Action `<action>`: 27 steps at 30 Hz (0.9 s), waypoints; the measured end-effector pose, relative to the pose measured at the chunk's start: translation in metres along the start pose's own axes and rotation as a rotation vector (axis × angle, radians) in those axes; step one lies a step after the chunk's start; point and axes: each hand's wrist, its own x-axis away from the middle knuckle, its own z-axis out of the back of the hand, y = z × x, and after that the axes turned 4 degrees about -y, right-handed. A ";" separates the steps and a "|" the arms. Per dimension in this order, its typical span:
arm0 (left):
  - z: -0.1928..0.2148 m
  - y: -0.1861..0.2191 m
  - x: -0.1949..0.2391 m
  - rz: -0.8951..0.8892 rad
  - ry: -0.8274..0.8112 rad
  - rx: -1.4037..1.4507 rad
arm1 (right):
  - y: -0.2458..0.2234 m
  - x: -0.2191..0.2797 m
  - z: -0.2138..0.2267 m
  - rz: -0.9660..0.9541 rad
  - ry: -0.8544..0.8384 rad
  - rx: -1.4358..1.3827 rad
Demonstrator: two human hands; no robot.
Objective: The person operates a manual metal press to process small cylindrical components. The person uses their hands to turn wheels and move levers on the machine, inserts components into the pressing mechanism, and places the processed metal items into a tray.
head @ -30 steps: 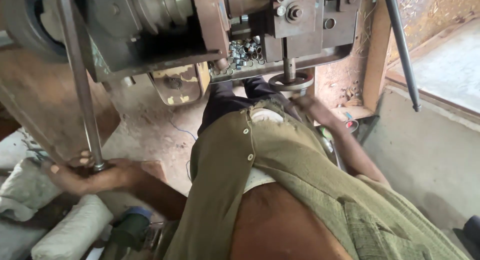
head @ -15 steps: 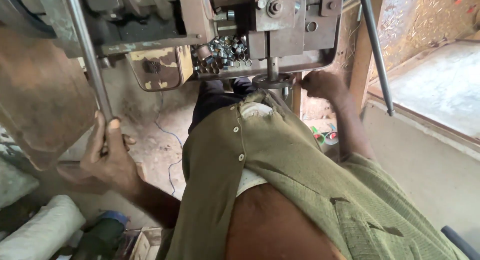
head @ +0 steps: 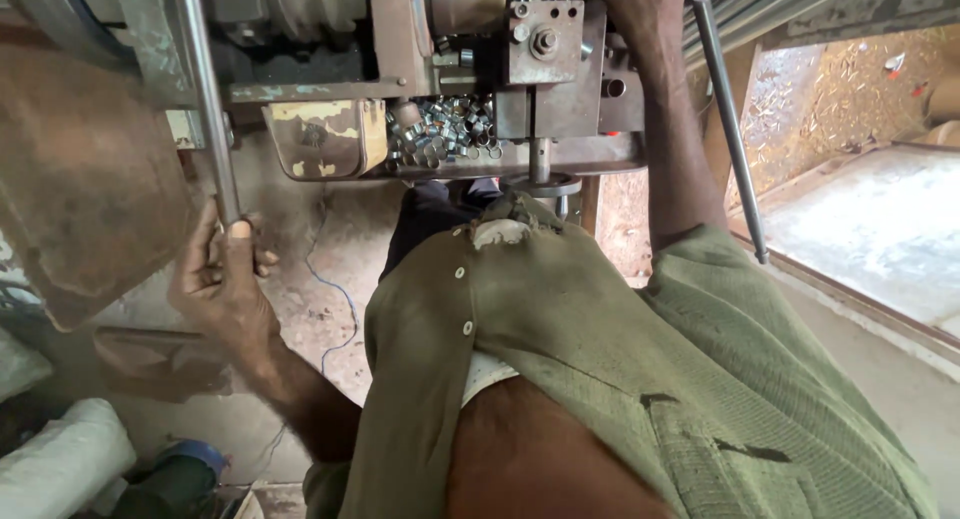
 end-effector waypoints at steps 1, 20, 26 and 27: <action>0.000 0.000 0.002 0.018 0.004 -0.005 | 0.009 -0.001 -0.006 0.041 -0.007 -0.161; -0.008 -0.001 -0.002 0.004 0.055 0.003 | -0.148 0.118 0.040 0.080 -0.035 -1.620; -0.007 -0.004 -0.004 -0.057 0.022 0.058 | -0.159 0.159 0.013 0.047 -0.208 -2.027; -0.006 -0.005 -0.005 -0.057 0.019 0.073 | -0.160 0.160 0.010 0.094 -0.275 -2.046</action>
